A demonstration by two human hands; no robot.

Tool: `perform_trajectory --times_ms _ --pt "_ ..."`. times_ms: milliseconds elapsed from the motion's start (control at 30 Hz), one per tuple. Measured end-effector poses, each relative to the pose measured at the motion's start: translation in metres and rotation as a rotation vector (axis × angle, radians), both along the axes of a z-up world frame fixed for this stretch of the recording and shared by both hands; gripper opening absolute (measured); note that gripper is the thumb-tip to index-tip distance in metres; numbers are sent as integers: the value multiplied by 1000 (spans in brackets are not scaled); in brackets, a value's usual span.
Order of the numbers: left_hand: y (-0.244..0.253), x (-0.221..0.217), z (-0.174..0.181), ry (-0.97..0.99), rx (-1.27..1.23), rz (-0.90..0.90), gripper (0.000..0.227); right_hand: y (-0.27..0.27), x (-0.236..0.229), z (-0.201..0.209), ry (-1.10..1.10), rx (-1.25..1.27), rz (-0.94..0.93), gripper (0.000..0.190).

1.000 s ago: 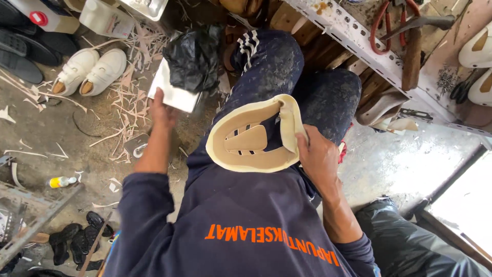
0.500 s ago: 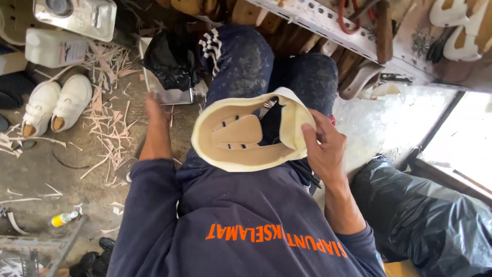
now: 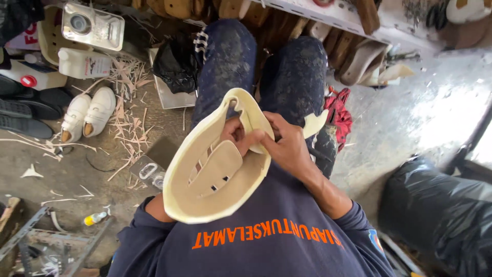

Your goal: The person uses a hammer to tap a white shoe upper onto a wooden shoe last. They then pick up a beige shoe sole, insert a black plastic bag into it, and press the bag down into the sole's interior.

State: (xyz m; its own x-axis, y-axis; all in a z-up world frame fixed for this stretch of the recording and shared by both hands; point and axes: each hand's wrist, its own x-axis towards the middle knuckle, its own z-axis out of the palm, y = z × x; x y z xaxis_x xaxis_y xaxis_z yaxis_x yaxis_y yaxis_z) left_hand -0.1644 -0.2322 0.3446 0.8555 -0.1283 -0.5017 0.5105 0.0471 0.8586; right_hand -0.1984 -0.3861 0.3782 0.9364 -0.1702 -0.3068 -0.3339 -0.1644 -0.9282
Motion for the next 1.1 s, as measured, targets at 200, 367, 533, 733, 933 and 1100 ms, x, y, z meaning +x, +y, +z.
perform_trajectory --times_ms 200,367,533,733,933,1100 --pt "-7 -26 -29 -34 188 -200 24 -30 -37 -29 100 297 -275 39" --pt "-17 -2 30 -36 368 -295 33 -33 -39 -25 111 217 -163 44" --pt "-22 -13 10 -158 434 -335 36 -39 -44 -57 -23 14 -93 15" --pt "-28 4 65 55 263 -446 21 -38 -41 -55 -66 -97 -42 16" --pt "-12 -12 39 -57 541 -583 26 -33 -43 -51 -156 -233 -20 16" --pt "1 -7 33 87 256 -385 40 -49 -53 -28 -88 -58 -115 28"
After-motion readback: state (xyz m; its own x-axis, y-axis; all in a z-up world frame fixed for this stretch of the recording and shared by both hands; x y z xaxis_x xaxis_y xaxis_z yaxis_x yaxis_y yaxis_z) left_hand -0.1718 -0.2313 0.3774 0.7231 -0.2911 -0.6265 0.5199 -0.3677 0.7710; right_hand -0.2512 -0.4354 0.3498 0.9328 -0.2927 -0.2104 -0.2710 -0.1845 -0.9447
